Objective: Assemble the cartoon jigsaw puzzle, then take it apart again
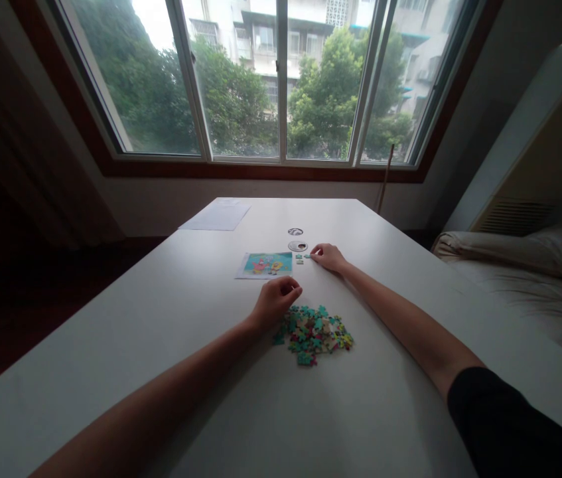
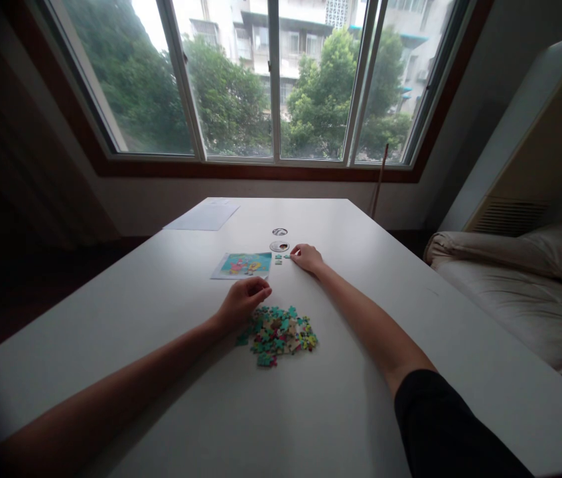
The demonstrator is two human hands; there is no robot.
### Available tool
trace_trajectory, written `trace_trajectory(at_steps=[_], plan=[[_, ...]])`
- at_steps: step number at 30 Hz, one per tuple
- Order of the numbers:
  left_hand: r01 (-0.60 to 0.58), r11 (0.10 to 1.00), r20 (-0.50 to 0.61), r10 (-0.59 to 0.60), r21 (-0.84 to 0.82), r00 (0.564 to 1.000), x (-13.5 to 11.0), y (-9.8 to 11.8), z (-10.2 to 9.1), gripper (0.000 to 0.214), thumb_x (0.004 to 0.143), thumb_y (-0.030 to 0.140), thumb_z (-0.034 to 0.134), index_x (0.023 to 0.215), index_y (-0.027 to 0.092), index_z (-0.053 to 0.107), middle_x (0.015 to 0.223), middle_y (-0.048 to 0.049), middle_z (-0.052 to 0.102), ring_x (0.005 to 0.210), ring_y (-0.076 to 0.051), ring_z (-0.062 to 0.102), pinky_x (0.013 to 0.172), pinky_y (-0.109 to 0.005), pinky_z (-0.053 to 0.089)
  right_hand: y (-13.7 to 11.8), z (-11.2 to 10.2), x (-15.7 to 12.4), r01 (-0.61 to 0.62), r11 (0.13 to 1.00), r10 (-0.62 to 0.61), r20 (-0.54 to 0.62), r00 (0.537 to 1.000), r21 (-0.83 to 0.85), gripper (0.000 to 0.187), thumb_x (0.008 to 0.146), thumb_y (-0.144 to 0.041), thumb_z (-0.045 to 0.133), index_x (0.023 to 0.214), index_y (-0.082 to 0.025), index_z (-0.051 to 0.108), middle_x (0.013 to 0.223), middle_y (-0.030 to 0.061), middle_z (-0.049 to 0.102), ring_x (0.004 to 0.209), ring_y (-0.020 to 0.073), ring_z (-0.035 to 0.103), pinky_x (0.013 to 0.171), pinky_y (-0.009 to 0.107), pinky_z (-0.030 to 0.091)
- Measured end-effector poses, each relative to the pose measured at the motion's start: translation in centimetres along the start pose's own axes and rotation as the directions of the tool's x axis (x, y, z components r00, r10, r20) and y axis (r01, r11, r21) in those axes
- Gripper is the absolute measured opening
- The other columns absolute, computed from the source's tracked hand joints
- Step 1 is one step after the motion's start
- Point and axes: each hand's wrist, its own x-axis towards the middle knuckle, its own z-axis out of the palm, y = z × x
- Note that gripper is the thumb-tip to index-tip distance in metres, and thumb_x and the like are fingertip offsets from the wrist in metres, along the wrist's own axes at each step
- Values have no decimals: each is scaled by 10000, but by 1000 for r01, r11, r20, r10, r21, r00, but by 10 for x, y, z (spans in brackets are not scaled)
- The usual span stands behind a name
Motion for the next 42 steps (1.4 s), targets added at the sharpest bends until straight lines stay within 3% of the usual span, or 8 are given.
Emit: trace_trajectory(at_steps=[5,8,11,13,15,29,35,42], plan=[[1,1000,2,-1,1,1000,0,0,0,200,713,337,572,664,145,595,525,35,490,496,-97,418,490,-209,327,-5,-14,-8,57,997,-58,19,998,57,238,816,-259,529,968,-137,665,871,88,672,753,154,590,704,263,425],[-2,1000,-3,2,8,1000,1,-1,0,201,716,337,573,671,142,599,526,34,490,500,-98,419,490,-210,328,-11,-27,-28,153,980,-170,136,976,128,238,808,-282,543,958,-146,667,816,56,668,682,124,575,640,236,436],[-5,1000,-15,6,15,1000,1,-4,0,205,718,338,579,669,141,605,523,35,482,503,-98,413,484,-207,324,-16,-40,-63,268,937,-329,309,892,223,237,777,-317,586,946,-182,682,754,15,655,636,102,564,593,211,442],[-5,1000,-25,6,19,1000,1,-5,1,207,720,339,580,667,140,606,521,35,477,505,-98,410,479,-205,319,-18,-46,-87,373,875,-477,412,776,309,294,785,-359,579,1002,-181,667,768,24,638,641,97,551,593,209,445],[-3,1000,-32,4,21,999,1,-7,2,208,722,339,579,669,139,605,525,34,478,504,-97,410,478,-204,320,-17,-50,-107,414,856,-514,420,748,310,344,752,-409,617,1004,-181,668,805,36,611,635,93,540,581,205,446],[-22,999,-13,22,41,1000,0,-8,5,202,719,335,572,667,141,594,524,32,496,496,-100,432,485,-208,328,-26,-50,-128,373,894,-444,380,811,248,244,742,-308,633,915,-140,672,729,30,598,631,110,540,581,215,438],[-27,998,-5,27,51,1000,0,-8,6,199,726,331,573,673,141,597,529,34,505,495,-98,440,485,-207,335,-27,-50,-130,443,850,-523,357,774,285,249,823,-180,487,980,-180,680,879,62,608,697,107,550,633,217,441],[-51,995,15,50,89,999,0,-7,5,171,744,292,552,686,137,596,528,34,504,498,-97,438,488,-206,330,-29,-49,-130,355,923,-385,342,857,150,190,702,-286,663,817,-135,666,766,50,609,660,125,551,598,230,431]])
